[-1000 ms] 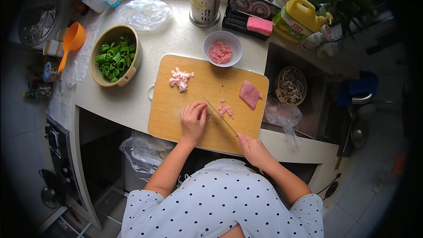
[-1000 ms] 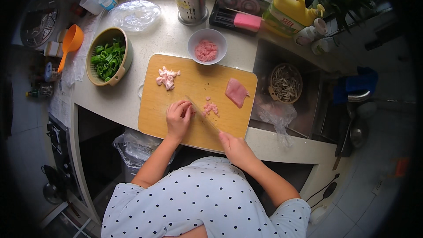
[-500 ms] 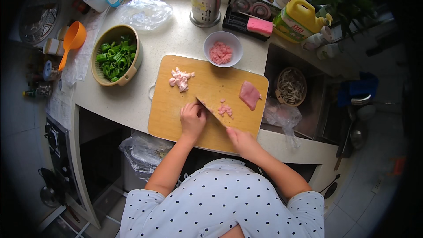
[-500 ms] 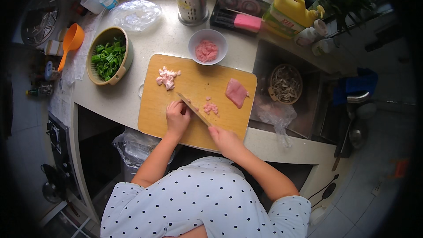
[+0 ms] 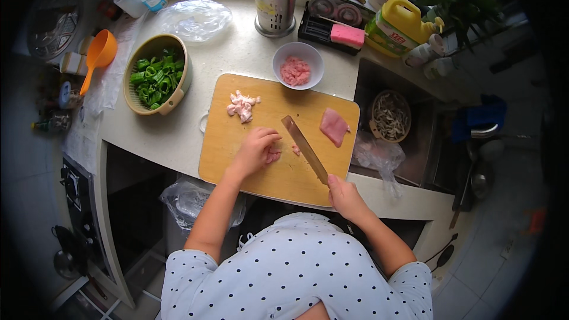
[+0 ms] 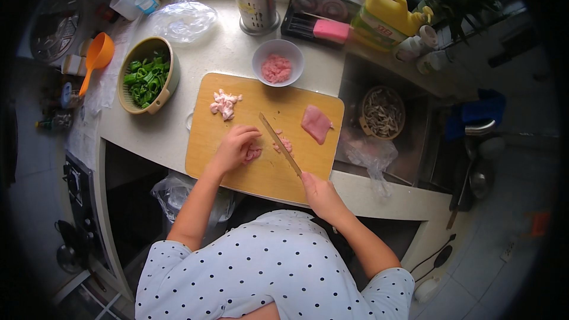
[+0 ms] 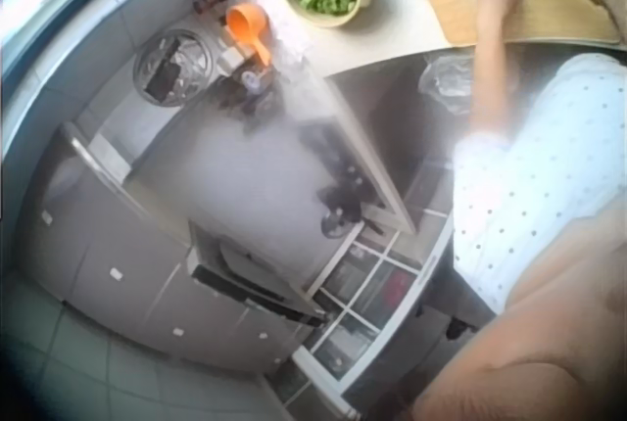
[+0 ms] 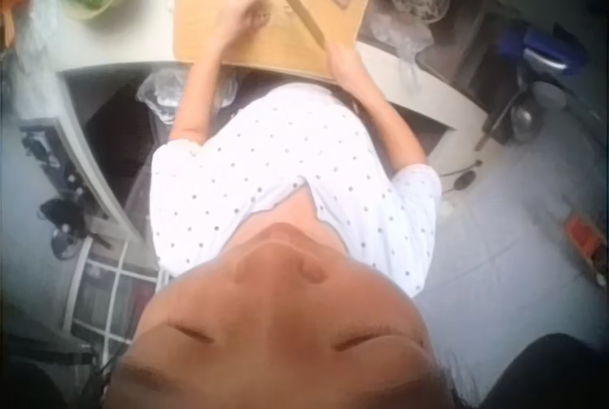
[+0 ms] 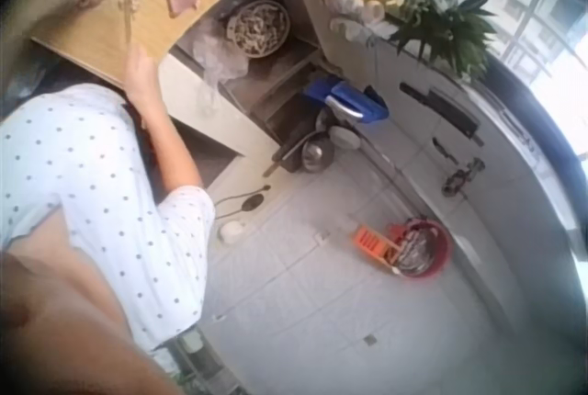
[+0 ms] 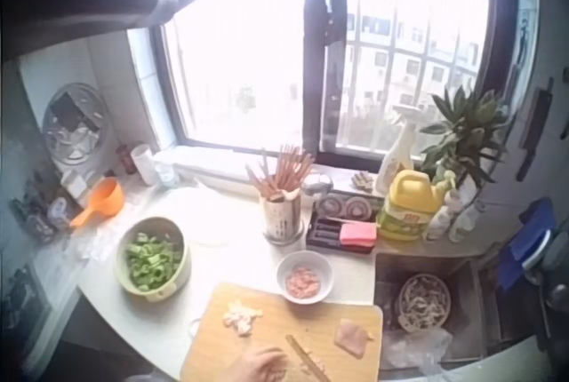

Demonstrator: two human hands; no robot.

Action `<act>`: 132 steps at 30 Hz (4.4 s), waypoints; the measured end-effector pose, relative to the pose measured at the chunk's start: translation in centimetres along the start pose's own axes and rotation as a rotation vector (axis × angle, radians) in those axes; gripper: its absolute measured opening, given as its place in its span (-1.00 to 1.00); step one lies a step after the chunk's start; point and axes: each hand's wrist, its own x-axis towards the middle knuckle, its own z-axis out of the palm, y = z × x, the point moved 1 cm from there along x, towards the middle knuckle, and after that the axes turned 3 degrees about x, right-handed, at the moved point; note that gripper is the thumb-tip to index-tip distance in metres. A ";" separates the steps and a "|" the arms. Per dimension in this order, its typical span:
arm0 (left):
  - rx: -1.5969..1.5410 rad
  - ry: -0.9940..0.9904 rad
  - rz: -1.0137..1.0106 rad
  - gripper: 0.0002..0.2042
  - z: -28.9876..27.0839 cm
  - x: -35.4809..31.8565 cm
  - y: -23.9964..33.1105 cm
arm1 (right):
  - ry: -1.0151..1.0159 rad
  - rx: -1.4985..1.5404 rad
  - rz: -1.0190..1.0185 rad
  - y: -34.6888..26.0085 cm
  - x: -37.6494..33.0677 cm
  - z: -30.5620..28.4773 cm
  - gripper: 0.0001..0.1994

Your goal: The person uses a cleaver to slice and mince pieces of raw meat on a wooden cutting board. They repeatedly gather the minced meat and transfer it into a small white bowl. A bowl of green vegetables and other kitchen items are visible on the counter.

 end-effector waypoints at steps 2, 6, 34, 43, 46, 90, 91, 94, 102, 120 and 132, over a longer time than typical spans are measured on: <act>-0.025 -0.088 -0.150 -0.90 0.7 -0.8 -1.9 | -0.004 -0.001 -0.014 -0.4 0.1 -0.1 -0.54; 0.046 -0.111 -0.460 -0.93 1.0 -0.7 -0.1 | 0.033 0.013 -0.086 -0.1 0.2 0.4 -0.54; 0.106 0.363 -0.328 -0.83 3.2 -4.6 1.2 | -0.016 -0.038 -0.145 -0.5 0.4 1.8 -0.54; 0.117 0.322 -0.243 -0.79 3.4 -4.9 0.5 | 0.017 -0.130 -0.185 -0.9 0.6 2.8 -0.56; 0.102 0.325 -0.243 -0.76 3.5 -4.8 0.6 | 0.044 -0.229 -0.194 -1.0 0.6 3.1 -0.56; 0.156 0.345 -0.332 -0.75 2.7 -7.5 2.9 | 0.010 -0.100 -0.220 -1.2 2.9 0.8 -0.56; 0.150 0.361 -0.347 -0.75 3.2 -7.6 2.0 | 0.002 -0.081 -0.207 -1.2 2.9 0.9 -0.56; 0.096 0.399 -0.415 -0.75 3.9 -7.4 1.1 | -0.007 -0.048 -0.190 -0.9 2.6 1.2 -0.56; 0.276 0.327 -0.404 -0.76 3.3 -5.7 1.7 | -0.035 -0.145 -0.205 -0.5 1.8 2.4 -0.56; 0.173 0.367 -0.220 -0.86 3.3 -6.7 1.4 | 0.007 -0.082 -0.296 -0.8 5.8 4.9 -0.61; 0.217 0.327 -0.249 -0.81 3.8 -6.9 1.1 | -0.049 -0.140 -0.242 -0.6 3.8 5.6 -0.59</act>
